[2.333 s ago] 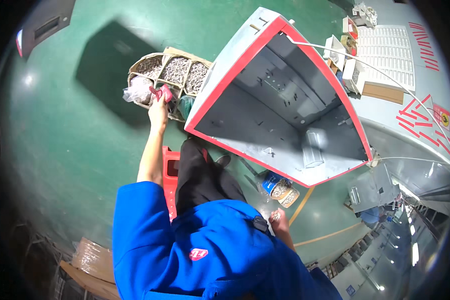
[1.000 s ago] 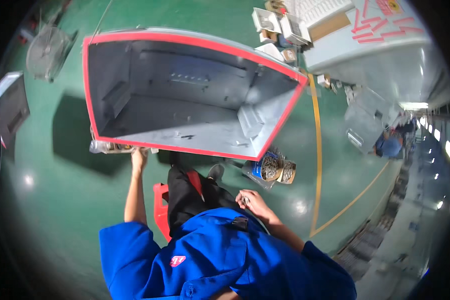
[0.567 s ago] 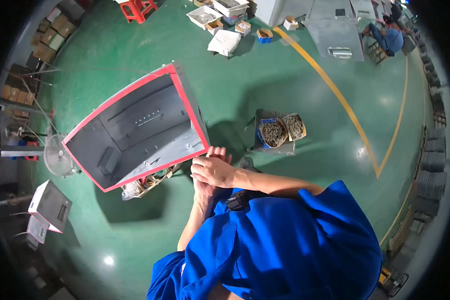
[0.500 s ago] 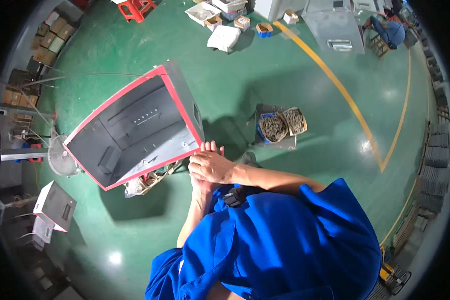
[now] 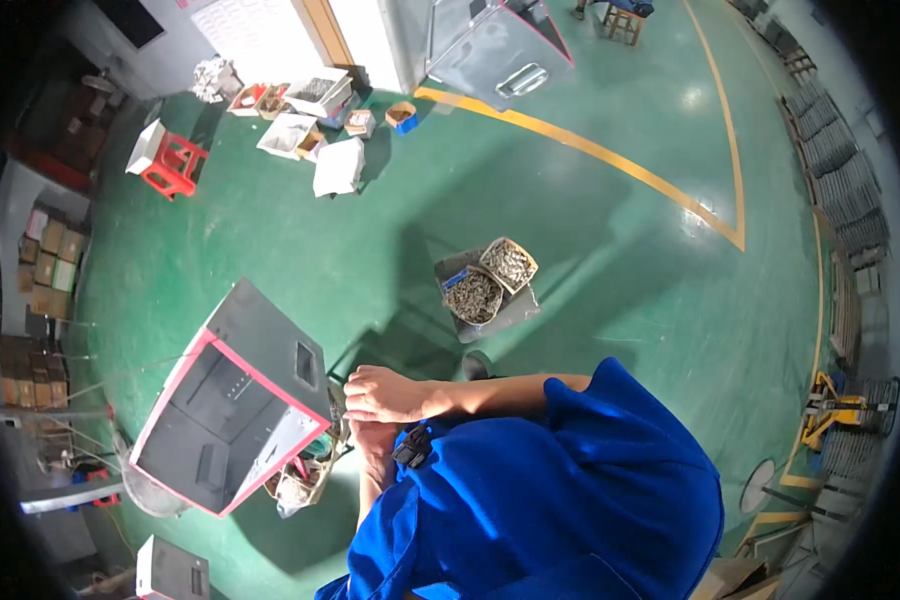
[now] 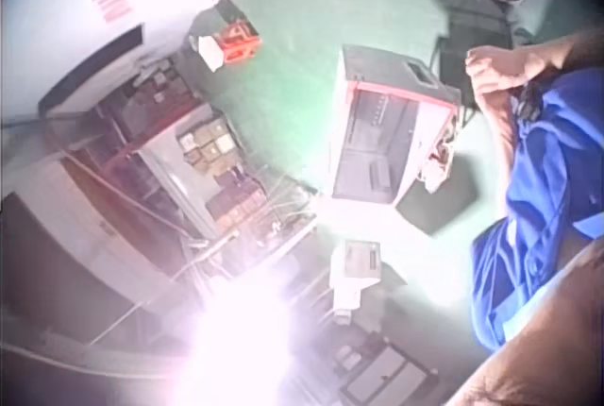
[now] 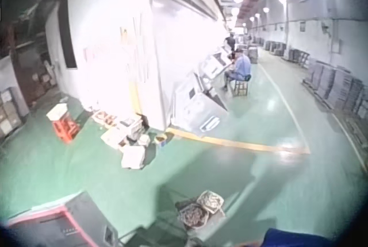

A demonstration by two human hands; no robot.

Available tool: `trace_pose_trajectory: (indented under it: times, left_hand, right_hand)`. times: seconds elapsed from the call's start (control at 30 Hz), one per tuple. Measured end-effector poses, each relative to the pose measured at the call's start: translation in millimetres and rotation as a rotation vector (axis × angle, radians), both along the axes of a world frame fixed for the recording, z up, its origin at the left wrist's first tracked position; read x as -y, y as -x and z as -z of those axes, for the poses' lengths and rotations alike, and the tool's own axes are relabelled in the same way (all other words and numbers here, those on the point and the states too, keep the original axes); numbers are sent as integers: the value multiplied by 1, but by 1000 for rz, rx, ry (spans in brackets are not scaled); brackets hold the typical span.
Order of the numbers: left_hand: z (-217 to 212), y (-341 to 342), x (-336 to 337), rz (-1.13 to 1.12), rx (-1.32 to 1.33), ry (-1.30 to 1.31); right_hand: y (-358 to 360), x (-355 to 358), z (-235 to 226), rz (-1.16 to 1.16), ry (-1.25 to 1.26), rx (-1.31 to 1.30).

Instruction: The person is manually inserting or securing small metal parts onto a grey and red metal enclosure.

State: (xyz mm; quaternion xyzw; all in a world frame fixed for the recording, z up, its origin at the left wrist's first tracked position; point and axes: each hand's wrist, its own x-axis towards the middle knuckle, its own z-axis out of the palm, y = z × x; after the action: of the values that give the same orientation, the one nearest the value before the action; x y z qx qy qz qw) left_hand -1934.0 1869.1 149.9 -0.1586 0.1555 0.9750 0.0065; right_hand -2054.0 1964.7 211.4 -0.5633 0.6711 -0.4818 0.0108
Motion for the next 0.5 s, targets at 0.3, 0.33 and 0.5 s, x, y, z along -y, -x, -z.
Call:
trace_pose_trajectory:
  times: [0.3, 0.33, 0.5]
  left_hand:
    - [-8, 21, 0, 49, 377, -5]
    - [-10, 20, 1, 81, 343, -8]
    - [-27, 25, -4, 138, 281, 74]
  right_hand:
    - [6, -55, -8, 403, 27, 524]
    - [9, -61, -6, 416, 10, 490]
    - [29, -93, 13, 531, 37, 686]
